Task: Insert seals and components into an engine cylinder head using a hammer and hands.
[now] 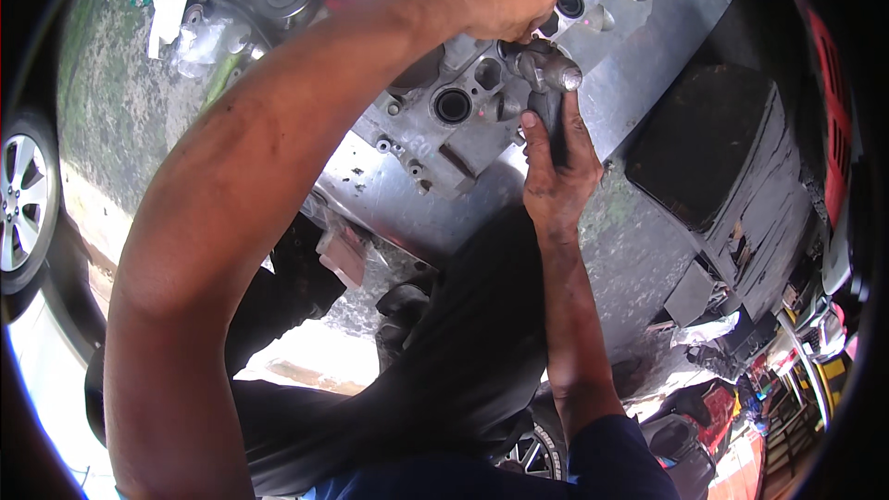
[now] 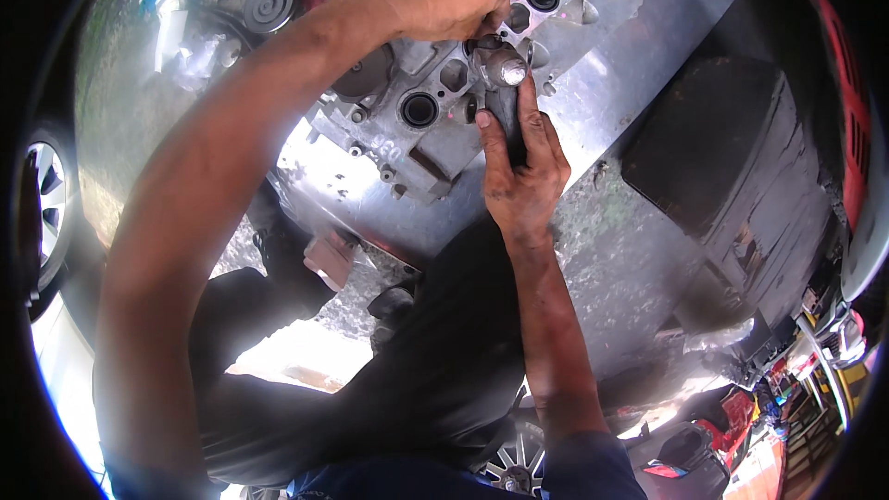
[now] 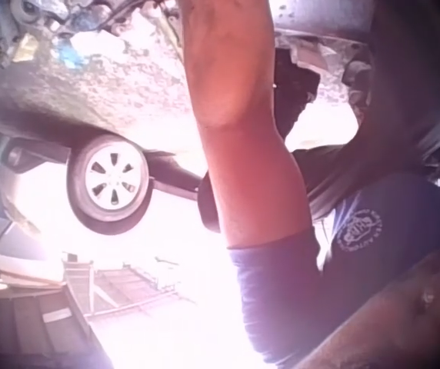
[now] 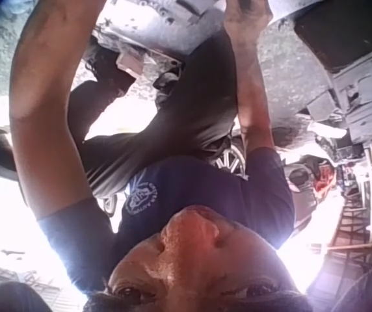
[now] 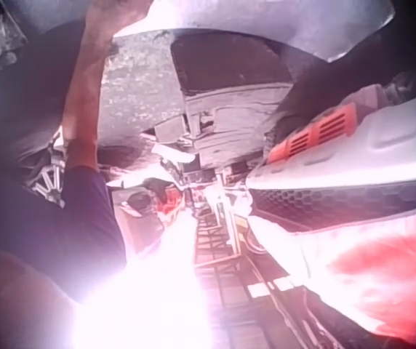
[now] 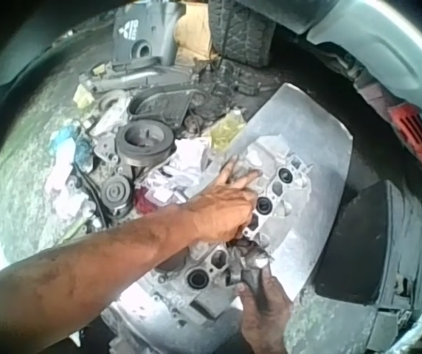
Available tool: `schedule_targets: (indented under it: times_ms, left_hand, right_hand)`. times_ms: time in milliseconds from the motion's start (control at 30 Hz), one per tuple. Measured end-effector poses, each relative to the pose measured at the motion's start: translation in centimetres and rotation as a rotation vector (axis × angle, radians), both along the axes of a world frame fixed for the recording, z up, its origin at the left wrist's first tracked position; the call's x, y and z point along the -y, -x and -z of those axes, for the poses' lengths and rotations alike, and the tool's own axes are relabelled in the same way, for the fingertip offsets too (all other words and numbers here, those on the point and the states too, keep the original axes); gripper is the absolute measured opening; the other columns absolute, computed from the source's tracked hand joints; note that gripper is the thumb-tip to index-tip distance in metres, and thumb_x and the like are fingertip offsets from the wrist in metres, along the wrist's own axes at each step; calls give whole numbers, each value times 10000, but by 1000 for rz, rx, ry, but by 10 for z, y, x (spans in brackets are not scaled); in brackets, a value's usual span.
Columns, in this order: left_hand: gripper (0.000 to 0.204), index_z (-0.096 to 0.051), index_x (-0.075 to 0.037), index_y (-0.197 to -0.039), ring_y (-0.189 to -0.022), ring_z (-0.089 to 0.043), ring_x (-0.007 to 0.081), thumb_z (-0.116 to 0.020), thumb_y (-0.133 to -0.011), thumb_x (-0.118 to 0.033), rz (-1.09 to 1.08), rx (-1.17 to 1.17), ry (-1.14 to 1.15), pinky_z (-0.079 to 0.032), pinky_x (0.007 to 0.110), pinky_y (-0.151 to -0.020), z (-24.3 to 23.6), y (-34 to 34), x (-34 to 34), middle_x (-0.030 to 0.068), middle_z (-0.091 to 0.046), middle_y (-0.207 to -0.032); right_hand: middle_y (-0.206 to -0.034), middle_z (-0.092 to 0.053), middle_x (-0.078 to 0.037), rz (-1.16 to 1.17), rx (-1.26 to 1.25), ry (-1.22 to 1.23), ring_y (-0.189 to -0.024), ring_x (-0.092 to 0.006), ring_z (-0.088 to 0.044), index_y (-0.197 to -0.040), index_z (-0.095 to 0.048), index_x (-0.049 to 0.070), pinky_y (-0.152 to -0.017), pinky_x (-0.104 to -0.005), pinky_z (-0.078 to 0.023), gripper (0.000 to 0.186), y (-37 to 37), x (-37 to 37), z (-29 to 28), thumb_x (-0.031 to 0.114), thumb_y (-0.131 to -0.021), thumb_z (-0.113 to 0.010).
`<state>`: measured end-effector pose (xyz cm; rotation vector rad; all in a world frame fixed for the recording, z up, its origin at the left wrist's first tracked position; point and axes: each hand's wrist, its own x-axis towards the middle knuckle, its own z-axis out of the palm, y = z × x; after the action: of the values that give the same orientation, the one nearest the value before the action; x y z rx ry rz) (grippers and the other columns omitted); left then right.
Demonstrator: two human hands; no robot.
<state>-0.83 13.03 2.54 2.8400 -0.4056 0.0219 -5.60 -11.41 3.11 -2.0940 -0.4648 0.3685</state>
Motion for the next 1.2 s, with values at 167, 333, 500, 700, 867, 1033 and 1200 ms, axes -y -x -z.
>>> schedule_targets:
  times_ms: [167, 333, 500, 700, 867, 1033, 1200]
  left_hand:
    - [100, -806, -132, -833, -1553, -348, 369, -725, -779, -152, 49, 63, 62, -95, 735, -1256, 5, -1, 0, 97, -694, -1194]
    - [78, -808, -142, -828, -1559, -333, 362, -744, -783, -140, 59, 47, 75, -98, 723, -1260, 10, 1, -5, 79, -688, -1201]
    - [78, -812, -154, -836, -1556, -335, 357, -788, -765, -132, 57, -12, 75, -99, 716, -1259, -3, -4, -2, 67, -675, -1237]
    - [115, -823, -159, -872, -1568, -318, 351, -796, -765, -127, 63, -99, 77, -108, 696, -1267, -11, 0, -3, 58, -672, -1271]
    - [122, -827, -166, -878, -1574, -315, 334, -785, -769, -129, 54, -79, 44, -137, 710, -1256, -17, -6, 1, 43, -677, -1266]
    - [103, -823, -175, -863, -1564, -333, 335, -785, -768, -172, 37, -34, -19, -126, 714, -1259, -1, -2, 0, 43, -681, -1257]
    - [97, -819, -173, -874, -1579, -288, 353, -786, -794, -215, 67, -56, 80, -96, 725, -1262, -8, 2, -3, 43, -667, -1261]
  right_hand:
    - [-1133, -764, -231, -79, 222, 53, -915, -211, -744, -1447, -602, -54, -800, -353, -595, 563, -4, -1, 0, 152, -960, -793]
    - [-986, -744, -172, -95, 216, 6, -837, -229, -718, -1491, -592, 4, -755, -368, -577, 615, 1, -4, -10, 78, -920, -808]
    - [-1018, -744, -184, -133, 226, -80, -859, -224, -717, -1479, -567, -69, -777, -357, -578, 626, 3, 1, -34, 67, -917, -808]
    - [-1023, -744, -184, -187, 284, 134, -854, -262, -735, -1462, -596, -40, -782, -368, -587, 590, -2, -11, -13, 85, -925, -806]
    - [-982, -742, -185, -82, 291, -174, -853, -264, -733, -1419, -621, -59, -779, -348, -583, 542, -1, 7, -22, 61, -921, -799]
    - [-961, -738, -181, -134, 278, 93, -829, -250, -724, -1410, -627, -60, -751, -361, -582, 531, -7, -4, -9, 79, -929, -802]
    - [-1094, -752, -223, 41, 223, -152, -920, -254, -735, -1401, -617, -98, -807, -373, -586, 557, 1, 17, -29, 52, -907, -828]
